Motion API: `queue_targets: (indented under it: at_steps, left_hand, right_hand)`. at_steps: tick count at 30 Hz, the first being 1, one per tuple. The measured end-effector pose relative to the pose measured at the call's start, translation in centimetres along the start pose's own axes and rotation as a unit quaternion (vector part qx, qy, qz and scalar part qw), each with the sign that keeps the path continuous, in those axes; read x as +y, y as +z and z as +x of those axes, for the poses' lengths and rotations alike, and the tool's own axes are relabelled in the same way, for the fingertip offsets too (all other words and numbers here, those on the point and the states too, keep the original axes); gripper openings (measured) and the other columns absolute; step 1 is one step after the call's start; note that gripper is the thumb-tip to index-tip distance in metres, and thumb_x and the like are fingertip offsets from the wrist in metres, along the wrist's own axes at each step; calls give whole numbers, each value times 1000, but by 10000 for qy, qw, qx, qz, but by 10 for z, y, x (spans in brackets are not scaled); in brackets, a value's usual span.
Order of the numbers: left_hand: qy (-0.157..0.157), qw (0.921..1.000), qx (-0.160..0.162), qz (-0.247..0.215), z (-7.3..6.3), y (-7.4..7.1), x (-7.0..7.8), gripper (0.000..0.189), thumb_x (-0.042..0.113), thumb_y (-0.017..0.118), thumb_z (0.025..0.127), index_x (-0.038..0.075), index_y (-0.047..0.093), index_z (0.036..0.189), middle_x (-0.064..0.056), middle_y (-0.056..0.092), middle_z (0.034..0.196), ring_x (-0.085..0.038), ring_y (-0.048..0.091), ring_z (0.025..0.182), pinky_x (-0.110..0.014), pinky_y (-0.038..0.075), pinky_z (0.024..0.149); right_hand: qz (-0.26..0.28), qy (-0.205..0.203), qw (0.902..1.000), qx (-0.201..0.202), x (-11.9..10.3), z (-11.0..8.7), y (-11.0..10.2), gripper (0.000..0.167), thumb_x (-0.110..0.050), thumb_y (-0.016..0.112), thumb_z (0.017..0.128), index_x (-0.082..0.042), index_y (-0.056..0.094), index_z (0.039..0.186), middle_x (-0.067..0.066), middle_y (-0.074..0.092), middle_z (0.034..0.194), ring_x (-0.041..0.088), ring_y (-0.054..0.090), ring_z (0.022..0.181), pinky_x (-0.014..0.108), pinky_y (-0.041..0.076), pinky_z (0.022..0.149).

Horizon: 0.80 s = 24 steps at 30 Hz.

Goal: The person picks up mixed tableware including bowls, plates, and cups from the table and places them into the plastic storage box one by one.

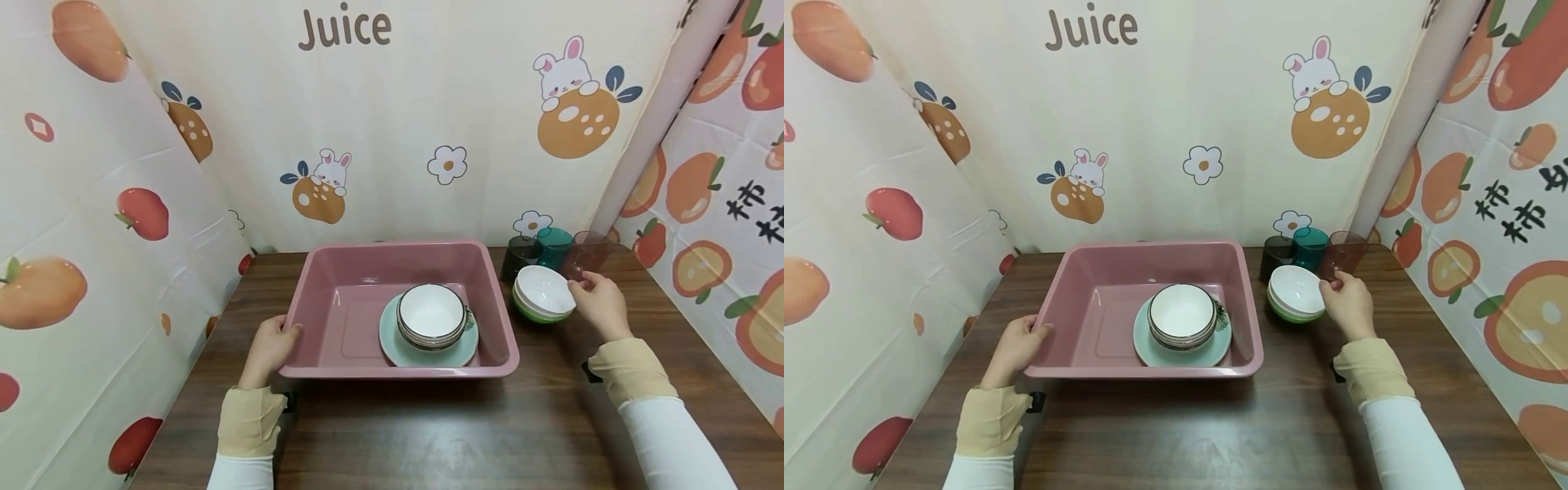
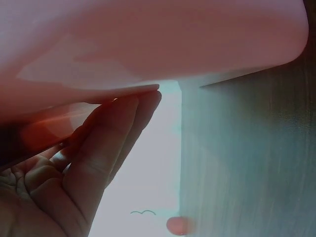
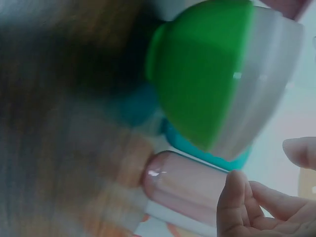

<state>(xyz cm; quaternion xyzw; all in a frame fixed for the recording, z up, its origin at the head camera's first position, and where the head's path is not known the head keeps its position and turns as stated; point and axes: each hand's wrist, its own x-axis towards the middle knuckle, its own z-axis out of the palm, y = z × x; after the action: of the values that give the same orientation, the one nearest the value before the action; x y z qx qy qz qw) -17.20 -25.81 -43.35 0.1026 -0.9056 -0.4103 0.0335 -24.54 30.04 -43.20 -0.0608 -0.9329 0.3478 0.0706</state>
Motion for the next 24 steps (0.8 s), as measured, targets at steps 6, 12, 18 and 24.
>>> queue_targets:
  at_steps: [6, 12, 18, 24]
  left_hand:
    - [-1, 10000, -22, -40, 1, 1, -2, 27, 13, 53, 93, -8, 68, 103, -15, 68, 81, -14, 57, 64, -29, 47, 58]
    - [-31, 9999, -60, -122, 0, 1, -1, 29, 13, 53, 93, -9, 67, 105, -16, 68, 82, -14, 58, 64, -29, 47, 57]
    - [-11, 9999, -51, -135, 0, 1, -1, 29, 13, 53, 93, -9, 66, 106, -18, 69, 83, -14, 58, 65, -29, 48, 58]
    - [-48, 9999, -83, -107, 0, 0, -1, 29, 13, 53, 94, -9, 66, 108, -19, 68, 86, -15, 58, 66, -29, 48, 59]
  right_hand:
    - [-223, 37, 9997, -128, 7, 6, 9, 60, -31, 46, 99, 19, 45, 132, 35, 58, 114, 44, 54, 99, 51, 47, 81]
    - [-345, -37, 9993, -157, 10, 11, 14, 52, -26, 47, 98, 19, 53, 124, 40, 57, 119, 50, 55, 102, 59, 45, 88]
    - [-344, -20, 9994, 4, 13, 15, 18, 43, -17, 48, 95, 19, 58, 116, 38, 60, 112, 47, 56, 95, 52, 46, 80]
    - [-287, -125, 9980, 546, 14, 15, 22, 34, -10, 48, 90, 16, 64, 106, 33, 65, 95, 43, 58, 86, 36, 40, 66]
